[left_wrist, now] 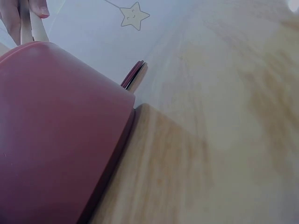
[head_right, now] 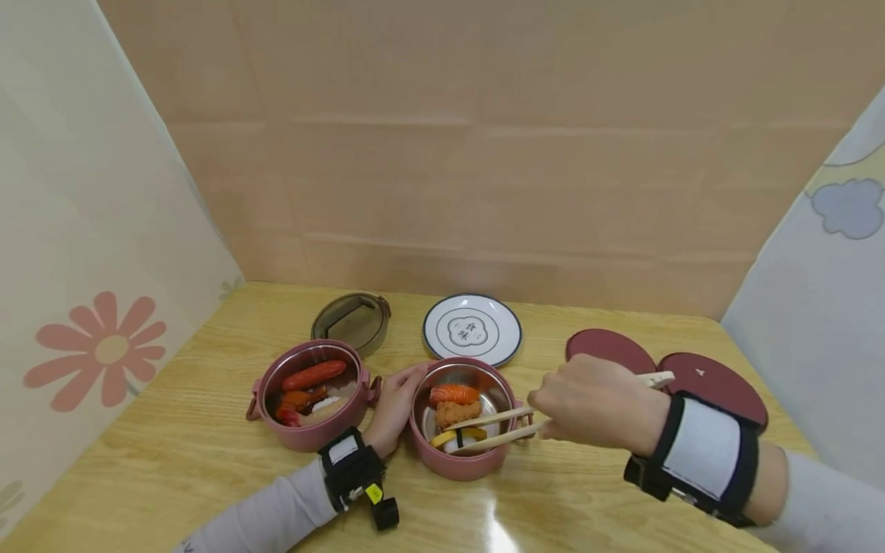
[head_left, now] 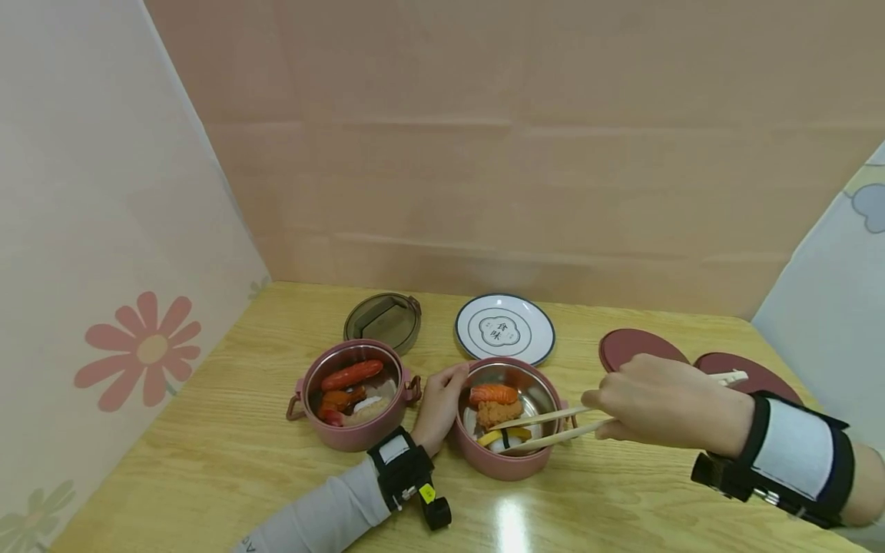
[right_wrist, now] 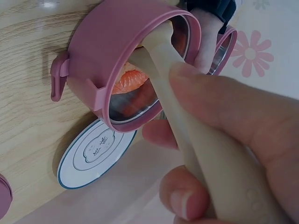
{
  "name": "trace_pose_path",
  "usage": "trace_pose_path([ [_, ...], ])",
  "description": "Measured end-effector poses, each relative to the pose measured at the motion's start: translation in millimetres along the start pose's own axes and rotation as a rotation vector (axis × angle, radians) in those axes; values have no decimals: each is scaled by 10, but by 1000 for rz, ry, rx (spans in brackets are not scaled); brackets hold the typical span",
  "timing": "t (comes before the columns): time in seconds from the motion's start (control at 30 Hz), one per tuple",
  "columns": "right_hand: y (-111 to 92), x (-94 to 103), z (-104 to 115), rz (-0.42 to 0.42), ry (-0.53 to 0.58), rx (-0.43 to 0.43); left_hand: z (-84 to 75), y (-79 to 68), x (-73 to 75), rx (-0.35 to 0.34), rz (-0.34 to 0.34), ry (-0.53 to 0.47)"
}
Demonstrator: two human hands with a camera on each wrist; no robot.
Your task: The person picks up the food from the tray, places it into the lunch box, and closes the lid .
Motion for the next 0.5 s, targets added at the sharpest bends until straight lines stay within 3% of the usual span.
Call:
trace_pose_path([
  [0.5,19,-30,-33,39,8,-24,15,9,-3,-36,11,18],
])
Point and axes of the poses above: each hand's wrist, its own y-axis towards the middle knuckle, its own x-axis out of the back of the hand, z = x × y, the point moved 2 cm from there along y, towards the middle knuckle, and after that the axes turned 13 degrees about y, right-handed, at the moved point
